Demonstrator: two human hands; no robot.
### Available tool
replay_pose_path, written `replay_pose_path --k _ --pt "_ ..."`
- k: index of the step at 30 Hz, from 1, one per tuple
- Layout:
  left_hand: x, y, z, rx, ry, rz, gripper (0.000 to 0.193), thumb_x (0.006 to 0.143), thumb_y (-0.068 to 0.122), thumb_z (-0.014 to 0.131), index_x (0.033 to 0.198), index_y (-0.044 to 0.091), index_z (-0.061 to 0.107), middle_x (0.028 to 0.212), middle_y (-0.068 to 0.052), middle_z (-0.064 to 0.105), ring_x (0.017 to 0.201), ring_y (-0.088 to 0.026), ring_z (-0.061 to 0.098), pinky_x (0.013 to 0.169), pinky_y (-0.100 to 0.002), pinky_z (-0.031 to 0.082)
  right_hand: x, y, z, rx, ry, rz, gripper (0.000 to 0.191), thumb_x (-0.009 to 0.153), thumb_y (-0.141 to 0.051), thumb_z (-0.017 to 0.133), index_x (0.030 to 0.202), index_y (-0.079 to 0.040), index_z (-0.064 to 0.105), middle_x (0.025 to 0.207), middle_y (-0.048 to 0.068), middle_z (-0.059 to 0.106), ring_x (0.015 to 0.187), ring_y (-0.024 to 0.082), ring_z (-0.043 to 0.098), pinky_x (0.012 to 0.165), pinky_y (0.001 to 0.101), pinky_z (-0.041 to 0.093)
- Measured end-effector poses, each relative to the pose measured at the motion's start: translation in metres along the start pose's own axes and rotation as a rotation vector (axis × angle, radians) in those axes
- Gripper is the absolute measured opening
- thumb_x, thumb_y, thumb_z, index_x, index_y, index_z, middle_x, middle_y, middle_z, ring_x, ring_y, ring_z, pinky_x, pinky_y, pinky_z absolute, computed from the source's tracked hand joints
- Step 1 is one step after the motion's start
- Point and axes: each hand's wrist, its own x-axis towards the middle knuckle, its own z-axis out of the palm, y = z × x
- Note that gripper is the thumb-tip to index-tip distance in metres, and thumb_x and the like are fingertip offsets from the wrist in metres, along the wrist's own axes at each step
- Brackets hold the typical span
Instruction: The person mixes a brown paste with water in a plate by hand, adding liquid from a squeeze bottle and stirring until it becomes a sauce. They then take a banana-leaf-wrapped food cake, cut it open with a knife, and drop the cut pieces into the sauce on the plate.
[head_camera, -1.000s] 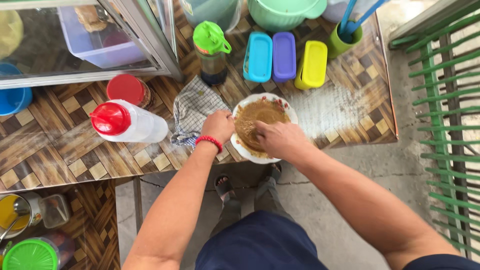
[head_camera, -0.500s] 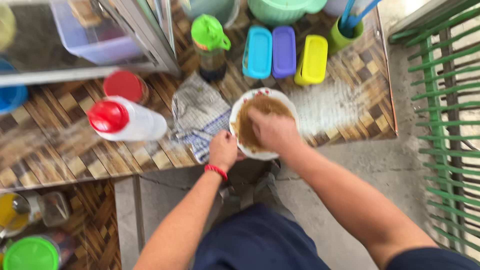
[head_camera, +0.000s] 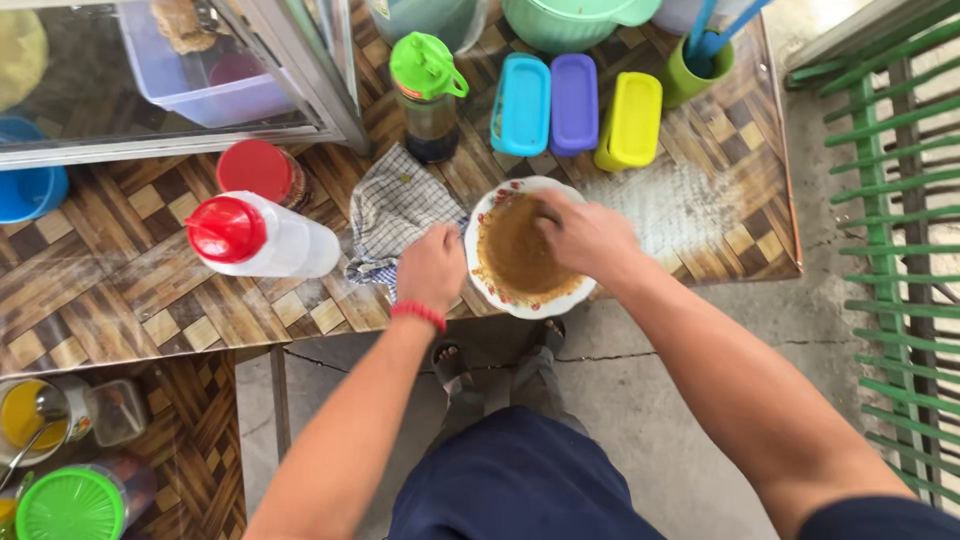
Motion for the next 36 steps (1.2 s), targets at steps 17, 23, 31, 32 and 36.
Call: replay_pose_path --k 17,23,31,32,36 --pt "0.004 -0.018 0.044 -0.149 0.036 -0.005 0.016 0.088 0.019 0.064 0.093 0.005 0.070 0.089 -0.022 0.073 0.088 -0.041 0.071 0.079 -0.048 0.056 -0.022 -0.024 0.004 -0.122 0.062 -0.144 0.029 0.092 -0.030 0.063 0.121 -0.024 0.061 0.076 0.015 0.072 0.067 0.040 0.070 0.056 0.0549 0.054" --pt "-0.043 -0.009 0.059 -0.438 0.096 -0.190 0.015 0.087 0.016 0.063 0.090 0.002 0.066 0.082 -0.017 0.073 0.075 -0.033 0.075 0.068 -0.043 0.060 -0.028 -0.021 0.011 -0.139 -0.065 -0.142 0.032 0.092 -0.030 0.063 0.123 -0.025 0.061 0.075 0.016 0.072 0.068 0.039 0.071 0.057 0.0556 0.054" --pt "-0.013 -0.017 0.024 -0.152 0.015 0.008 0.025 0.092 0.025 0.060 0.097 0.004 0.073 0.091 -0.026 0.073 0.090 -0.043 0.070 0.080 -0.051 0.055 -0.004 0.000 0.006 -0.099 -0.139 -0.048 0.040 0.091 -0.038 0.063 0.130 -0.031 0.060 0.087 0.017 0.075 0.077 0.042 0.072 0.067 0.0564 0.056" --pt "0.002 -0.017 0.019 -0.108 0.013 0.015 0.029 0.095 0.029 0.057 0.097 0.005 0.073 0.095 -0.026 0.073 0.094 -0.045 0.068 0.083 -0.052 0.055 0.001 0.005 0.003 -0.107 -0.111 -0.009 0.042 0.093 -0.039 0.061 0.133 -0.030 0.059 0.090 0.017 0.075 0.079 0.042 0.072 0.068 0.0561 0.057" --pt "0.029 -0.008 0.013 -0.001 -0.014 -0.056 0.030 0.092 0.033 0.057 0.102 0.011 0.074 0.096 -0.024 0.072 0.097 -0.043 0.069 0.087 -0.052 0.055 0.002 0.006 0.005 -0.087 -0.027 -0.046 0.037 0.096 -0.040 0.060 0.132 -0.030 0.061 0.093 0.016 0.075 0.084 0.042 0.071 0.071 0.0545 0.056"
